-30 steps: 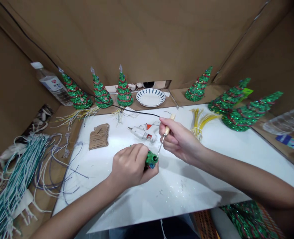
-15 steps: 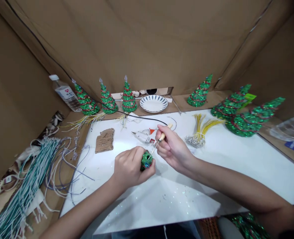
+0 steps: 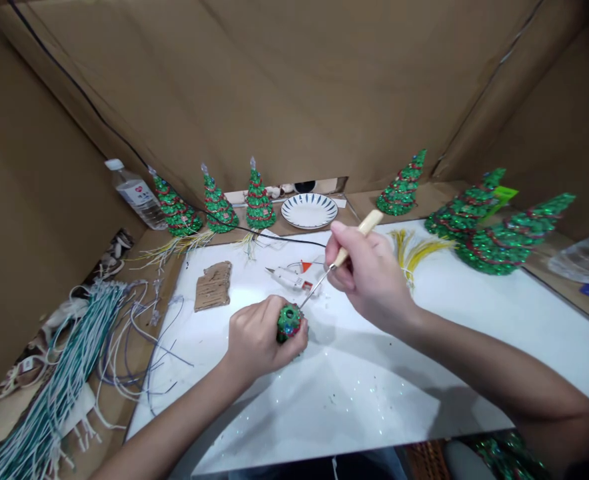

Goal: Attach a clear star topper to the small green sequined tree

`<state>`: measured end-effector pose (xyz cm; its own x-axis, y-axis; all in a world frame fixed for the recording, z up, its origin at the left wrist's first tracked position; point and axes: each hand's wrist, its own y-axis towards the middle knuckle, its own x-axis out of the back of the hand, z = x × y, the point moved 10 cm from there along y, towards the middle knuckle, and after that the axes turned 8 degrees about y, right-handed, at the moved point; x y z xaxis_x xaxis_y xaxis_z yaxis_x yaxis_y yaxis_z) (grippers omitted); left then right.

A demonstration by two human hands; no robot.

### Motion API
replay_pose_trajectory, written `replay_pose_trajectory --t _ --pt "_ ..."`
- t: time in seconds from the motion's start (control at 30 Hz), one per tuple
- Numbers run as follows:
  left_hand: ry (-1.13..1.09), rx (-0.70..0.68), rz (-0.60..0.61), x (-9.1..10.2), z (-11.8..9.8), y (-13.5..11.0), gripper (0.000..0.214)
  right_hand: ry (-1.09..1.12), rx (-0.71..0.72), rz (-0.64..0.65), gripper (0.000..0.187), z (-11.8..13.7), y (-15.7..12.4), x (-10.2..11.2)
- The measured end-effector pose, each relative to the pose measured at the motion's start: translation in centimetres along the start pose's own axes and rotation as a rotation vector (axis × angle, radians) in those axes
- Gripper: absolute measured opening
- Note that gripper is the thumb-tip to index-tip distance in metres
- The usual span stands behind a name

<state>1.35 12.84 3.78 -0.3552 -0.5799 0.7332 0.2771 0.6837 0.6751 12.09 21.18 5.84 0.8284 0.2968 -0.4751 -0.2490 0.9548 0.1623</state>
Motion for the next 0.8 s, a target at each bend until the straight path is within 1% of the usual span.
replay_pose_trajectory --t 0.07,0.13,0.23,0.37,0.43,0.57,0.7,0.73,0.8 --pt "0.003 -0.005 -0.008 0.1 -0.1 0.0 0.016 -0.181 0.117 0.08 0.04 2.0 -0.3 -1.1" --pt "0.011 -0.012 -0.015 0.2 -0.3 0.0 0.016 -0.327 0.187 0.181 0.041 3.3 -0.9 -2.7" --pt "0.017 -0.044 -0.044 0.6 -0.8 -0.1 0.015 -0.478 0.282 0.321 0.039 4.5 -1.6 -5.0" --pt "0.04 -0.114 -0.115 1.4 -1.7 -0.2 0.017 -0.653 0.395 0.433 0.039 5.5 -2.3 -7.0" --pt "0.049 -0.142 -0.136 1.7 -2.1 -0.2 0.016 -0.714 0.415 0.488 0.039 5.6 -2.6 -7.8" --pt "0.058 -0.184 -0.205 2.5 -2.8 -0.1 0.015 -0.79 0.411 0.608 0.042 5.3 -3.4 -9.3" --pt "0.089 -0.221 -0.246 2.9 -3.4 -0.4 0.017 -0.878 0.452 0.669 0.042 5.2 -3.8 -10.9" --pt "0.094 -0.228 -0.253 2.9 -3.6 -0.5 0.017 -0.906 0.435 0.669 0.043 5.0 -3.7 -11.0" --pt "0.108 -0.232 -0.271 3.0 -3.8 -0.7 0.016 -0.954 0.347 0.653 0.044 4.2 -3.3 -10.9"
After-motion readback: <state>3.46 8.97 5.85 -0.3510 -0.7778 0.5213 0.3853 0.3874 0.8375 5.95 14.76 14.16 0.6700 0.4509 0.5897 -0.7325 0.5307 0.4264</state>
